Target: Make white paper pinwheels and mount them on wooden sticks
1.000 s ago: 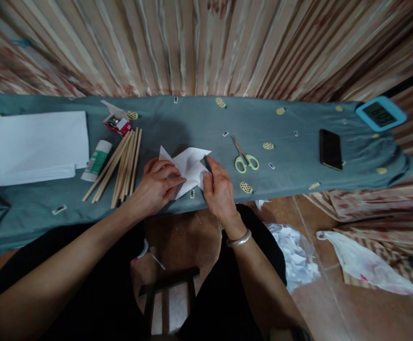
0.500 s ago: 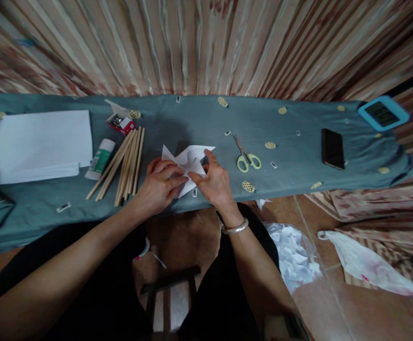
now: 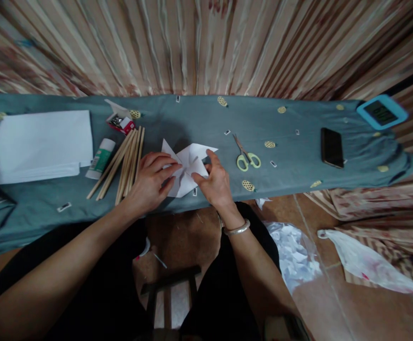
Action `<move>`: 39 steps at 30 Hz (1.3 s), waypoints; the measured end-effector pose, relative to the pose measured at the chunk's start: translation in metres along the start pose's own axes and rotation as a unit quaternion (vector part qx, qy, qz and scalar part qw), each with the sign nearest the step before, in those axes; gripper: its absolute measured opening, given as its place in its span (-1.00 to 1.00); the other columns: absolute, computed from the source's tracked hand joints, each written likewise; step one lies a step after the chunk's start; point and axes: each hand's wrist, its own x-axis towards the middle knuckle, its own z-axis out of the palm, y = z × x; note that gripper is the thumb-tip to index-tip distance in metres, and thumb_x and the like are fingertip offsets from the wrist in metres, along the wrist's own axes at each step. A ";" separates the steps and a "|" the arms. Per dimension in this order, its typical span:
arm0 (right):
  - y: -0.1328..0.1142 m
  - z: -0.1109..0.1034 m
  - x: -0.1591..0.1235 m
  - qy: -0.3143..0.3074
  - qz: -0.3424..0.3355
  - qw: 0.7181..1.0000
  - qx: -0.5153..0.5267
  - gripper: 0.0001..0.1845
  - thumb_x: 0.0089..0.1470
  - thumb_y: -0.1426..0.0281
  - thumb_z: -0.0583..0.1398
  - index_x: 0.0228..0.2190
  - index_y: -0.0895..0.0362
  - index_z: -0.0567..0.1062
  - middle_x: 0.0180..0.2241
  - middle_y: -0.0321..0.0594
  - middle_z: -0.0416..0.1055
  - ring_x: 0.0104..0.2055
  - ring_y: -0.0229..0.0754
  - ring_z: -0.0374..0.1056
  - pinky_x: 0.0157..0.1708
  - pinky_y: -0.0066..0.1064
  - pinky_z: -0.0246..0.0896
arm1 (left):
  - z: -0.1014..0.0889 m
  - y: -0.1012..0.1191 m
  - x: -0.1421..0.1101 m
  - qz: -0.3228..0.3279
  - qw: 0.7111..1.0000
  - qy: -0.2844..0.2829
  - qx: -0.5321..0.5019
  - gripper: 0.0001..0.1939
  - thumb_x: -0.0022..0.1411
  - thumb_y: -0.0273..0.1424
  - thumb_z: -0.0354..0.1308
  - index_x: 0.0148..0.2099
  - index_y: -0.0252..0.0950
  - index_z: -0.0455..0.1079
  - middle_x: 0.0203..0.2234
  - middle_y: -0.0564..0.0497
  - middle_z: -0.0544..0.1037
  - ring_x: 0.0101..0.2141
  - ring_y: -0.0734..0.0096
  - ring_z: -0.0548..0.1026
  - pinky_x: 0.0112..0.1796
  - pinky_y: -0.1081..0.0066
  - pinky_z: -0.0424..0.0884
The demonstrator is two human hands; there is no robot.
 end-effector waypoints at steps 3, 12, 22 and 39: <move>0.003 0.000 0.000 0.006 0.020 0.998 0.052 -0.15 -0.12 0.37 0.33 0.21 0.19 0.23 -0.36 -0.20 0.56 -0.33 -0.03 0.49 -0.21 -0.12 0.41 | -0.008 -0.006 0.001 -0.041 0.999 0.030 -0.017 -0.52 0.27 -0.39 0.08 0.23 -0.26 0.27 0.13 -0.16 0.39 0.18 0.04 0.25 0.19 -0.01 0.16; 0.001 -0.001 -0.001 -0.025 0.045 0.966 0.253 -0.14 -0.18 0.30 0.38 0.17 0.03 0.25 -0.32 -0.26 0.59 -0.35 -0.03 0.52 -0.33 -0.14 0.50 | 0.003 -0.017 0.006 -0.255 0.865 0.108 -0.418 -0.03 -0.05 -0.27 0.39 0.35 -0.21 0.03 0.19 -0.23 0.35 0.11 0.01 0.41 0.08 0.02 0.36; -0.004 -0.010 -0.005 -0.056 0.028 0.954 0.292 -0.14 -0.18 0.25 0.40 0.16 -0.01 0.28 -0.28 -0.28 0.58 -0.38 -0.09 0.51 -0.37 -0.20 0.52 | -0.016 0.010 0.018 -0.398 0.666 0.012 -0.631 -0.62 -0.30 -0.28 0.48 -0.39 -0.37 0.52 -0.47 -0.07 0.63 -0.40 0.22 0.59 -0.30 0.31 0.50; 0.000 -0.031 -0.022 0.032 -0.157 0.977 0.141 -0.73 0.12 0.31 0.24 -0.10 -0.08 0.55 0.30 -0.28 0.15 0.37 0.01 0.01 0.34 0.03 -0.10 | -0.018 0.009 0.028 -0.433 0.586 0.126 -0.673 -0.61 -0.37 -0.45 0.47 -0.37 -0.35 0.51 -0.52 0.02 0.61 -0.32 0.19 0.59 -0.16 0.26 0.49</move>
